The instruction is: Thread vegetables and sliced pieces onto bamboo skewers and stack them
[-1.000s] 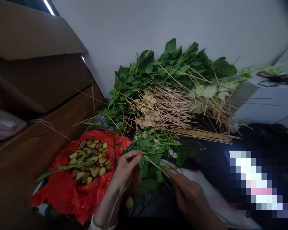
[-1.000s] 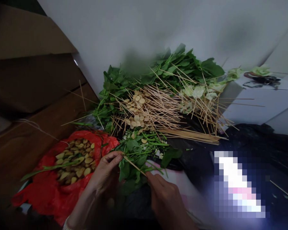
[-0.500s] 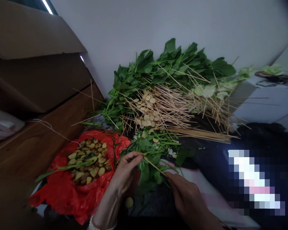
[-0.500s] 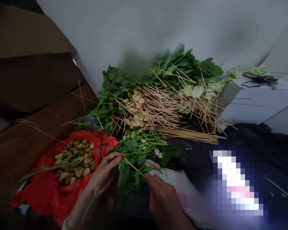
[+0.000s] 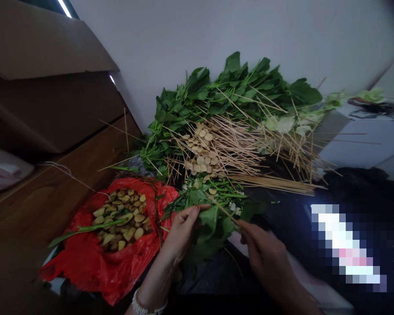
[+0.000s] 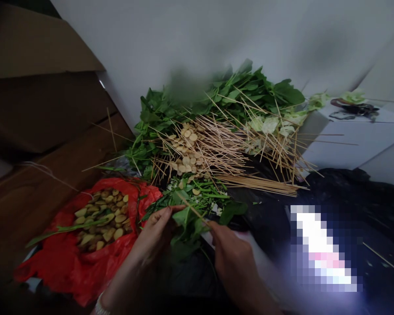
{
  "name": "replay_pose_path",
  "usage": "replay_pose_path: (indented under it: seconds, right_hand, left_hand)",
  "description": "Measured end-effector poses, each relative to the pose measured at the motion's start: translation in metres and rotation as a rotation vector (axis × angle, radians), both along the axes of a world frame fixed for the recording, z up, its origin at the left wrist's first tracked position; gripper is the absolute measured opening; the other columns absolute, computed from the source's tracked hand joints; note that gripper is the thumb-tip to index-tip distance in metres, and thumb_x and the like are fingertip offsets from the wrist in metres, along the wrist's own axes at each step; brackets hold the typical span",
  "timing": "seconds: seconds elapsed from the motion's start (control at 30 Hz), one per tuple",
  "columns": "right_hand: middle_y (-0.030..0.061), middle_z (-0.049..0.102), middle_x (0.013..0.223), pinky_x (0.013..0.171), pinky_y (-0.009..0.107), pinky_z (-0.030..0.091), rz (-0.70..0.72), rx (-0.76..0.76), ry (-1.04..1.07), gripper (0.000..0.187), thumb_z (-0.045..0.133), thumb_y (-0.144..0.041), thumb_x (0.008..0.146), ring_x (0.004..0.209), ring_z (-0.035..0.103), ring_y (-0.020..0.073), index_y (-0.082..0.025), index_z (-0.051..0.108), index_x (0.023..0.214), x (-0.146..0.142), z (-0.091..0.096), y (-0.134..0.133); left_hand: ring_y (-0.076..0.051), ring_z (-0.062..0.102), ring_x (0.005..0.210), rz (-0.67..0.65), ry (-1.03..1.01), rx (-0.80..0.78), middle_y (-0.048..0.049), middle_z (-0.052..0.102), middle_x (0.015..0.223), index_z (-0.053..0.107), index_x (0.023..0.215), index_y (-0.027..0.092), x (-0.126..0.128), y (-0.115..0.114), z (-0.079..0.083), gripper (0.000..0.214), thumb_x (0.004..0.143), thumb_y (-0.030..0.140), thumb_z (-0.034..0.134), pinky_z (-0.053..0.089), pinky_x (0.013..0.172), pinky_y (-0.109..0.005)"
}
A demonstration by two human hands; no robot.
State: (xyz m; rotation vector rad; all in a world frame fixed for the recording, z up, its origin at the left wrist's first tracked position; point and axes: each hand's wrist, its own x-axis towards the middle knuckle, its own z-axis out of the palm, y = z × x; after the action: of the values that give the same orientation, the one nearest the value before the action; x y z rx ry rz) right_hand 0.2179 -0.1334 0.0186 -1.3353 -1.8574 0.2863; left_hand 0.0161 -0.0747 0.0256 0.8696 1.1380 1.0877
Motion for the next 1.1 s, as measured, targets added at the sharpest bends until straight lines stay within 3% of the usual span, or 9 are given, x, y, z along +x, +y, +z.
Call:
replay_pose_path:
  seconds: [0.13, 0.27, 0.4, 0.5, 0.73, 0.87, 1.0, 1.1]
  right_hand:
    - [0.0042, 0.073, 0.084, 0.066, 0.026, 0.057, -0.228, 0.017, -0.028, 0.028, 0.042, -0.025, 0.093, 0.069, 0.071, 0.0176, -0.02, 0.064, 0.11, 0.037, 0.005, 0.0]
    - [0.0041, 0.074, 0.097, 0.068, 0.031, 0.058, -0.396, -0.108, -0.139, 0.027, 0.046, -0.033, 0.092, 0.083, 0.072, 0.0231, -0.025, 0.066, 0.109, 0.063, 0.011, -0.008]
    - [0.0014, 0.074, 0.101, 0.069, 0.029, 0.057, -0.427, -0.145, -0.138, 0.028, 0.045, -0.036, 0.094, 0.084, 0.072, 0.0206, -0.026, 0.064, 0.112, 0.07, 0.008, -0.014]
    - [-0.0004, 0.074, 0.098, 0.067, 0.028, 0.056, -0.408, -0.162, -0.094, 0.028, 0.045, -0.035, 0.094, 0.081, 0.071, 0.0186, -0.027, 0.063, 0.113, 0.067, 0.003, -0.014]
    - [0.0015, 0.072, 0.091, 0.071, 0.028, 0.055, -0.327, -0.144, -0.024, 0.027, 0.045, -0.033, 0.095, 0.077, 0.07, 0.0175, -0.024, 0.063, 0.113, 0.056, 0.001, -0.012]
    - [0.0013, 0.071, 0.084, 0.07, 0.025, 0.055, -0.272, -0.079, 0.008, 0.026, 0.046, -0.032, 0.095, 0.072, 0.069, 0.0153, -0.023, 0.063, 0.112, 0.052, 0.001, -0.01]
    - [0.0009, 0.071, 0.084, 0.068, 0.022, 0.055, -0.266, -0.065, 0.018, 0.025, 0.047, -0.031, 0.095, 0.07, 0.069, 0.0132, -0.022, 0.064, 0.111, 0.052, -0.002, -0.011]
    - [-0.0002, 0.07, 0.082, 0.067, 0.02, 0.055, -0.22, -0.073, 0.025, 0.025, 0.047, -0.028, 0.094, 0.07, 0.068, 0.0121, -0.022, 0.063, 0.113, 0.049, -0.005, -0.012]
  left_hand:
    - [-0.022, 0.063, 0.082, -0.118, 0.404, 0.271, -0.0082, 0.074, 0.086, 0.078, 0.088, 0.02, 0.0, 0.019, 0.005, 0.021, 0.077, 0.036, 0.069, 0.046, 0.075, -0.03]
    - [-0.025, 0.062, 0.09, -0.308, 0.88, 0.522, -0.008, 0.074, 0.091, 0.078, 0.091, 0.024, 0.011, 0.032, 0.003, 0.019, 0.083, 0.023, 0.06, 0.044, 0.084, -0.035]
    - [-0.026, 0.059, 0.095, -0.396, 1.31, 0.578, -0.0102, 0.072, 0.093, 0.076, 0.092, 0.022, 0.027, 0.04, -0.008, 0.023, 0.087, 0.021, 0.054, 0.043, 0.083, -0.034]
    - [-0.025, 0.059, 0.094, -0.425, 1.438, 0.586, -0.0096, 0.07, 0.09, 0.075, 0.089, 0.022, 0.033, 0.044, -0.014, 0.019, 0.086, 0.021, 0.057, 0.043, 0.081, -0.033]
    - [-0.027, 0.057, 0.095, -0.492, 1.477, 0.675, -0.0097, 0.068, 0.089, 0.073, 0.088, 0.021, 0.032, 0.048, -0.012, 0.019, 0.087, 0.02, 0.054, 0.041, 0.079, -0.036]
    - [-0.026, 0.057, 0.096, -0.458, 1.398, 0.662, -0.0095, 0.067, 0.095, 0.071, 0.088, 0.021, 0.03, 0.045, -0.013, 0.017, 0.087, 0.018, 0.054, 0.04, 0.08, -0.035]
    - [-0.024, 0.058, 0.095, -0.344, 1.161, 0.653, -0.0075, 0.07, 0.091, 0.069, 0.092, 0.021, 0.021, 0.044, -0.01, 0.017, 0.086, 0.015, 0.054, 0.04, 0.083, -0.036]
    - [-0.022, 0.061, 0.089, -0.183, 0.768, 0.535, -0.0066, 0.071, 0.092, 0.068, 0.105, 0.019, 0.013, 0.042, -0.005, 0.023, 0.087, 0.017, 0.053, 0.043, 0.082, -0.034]
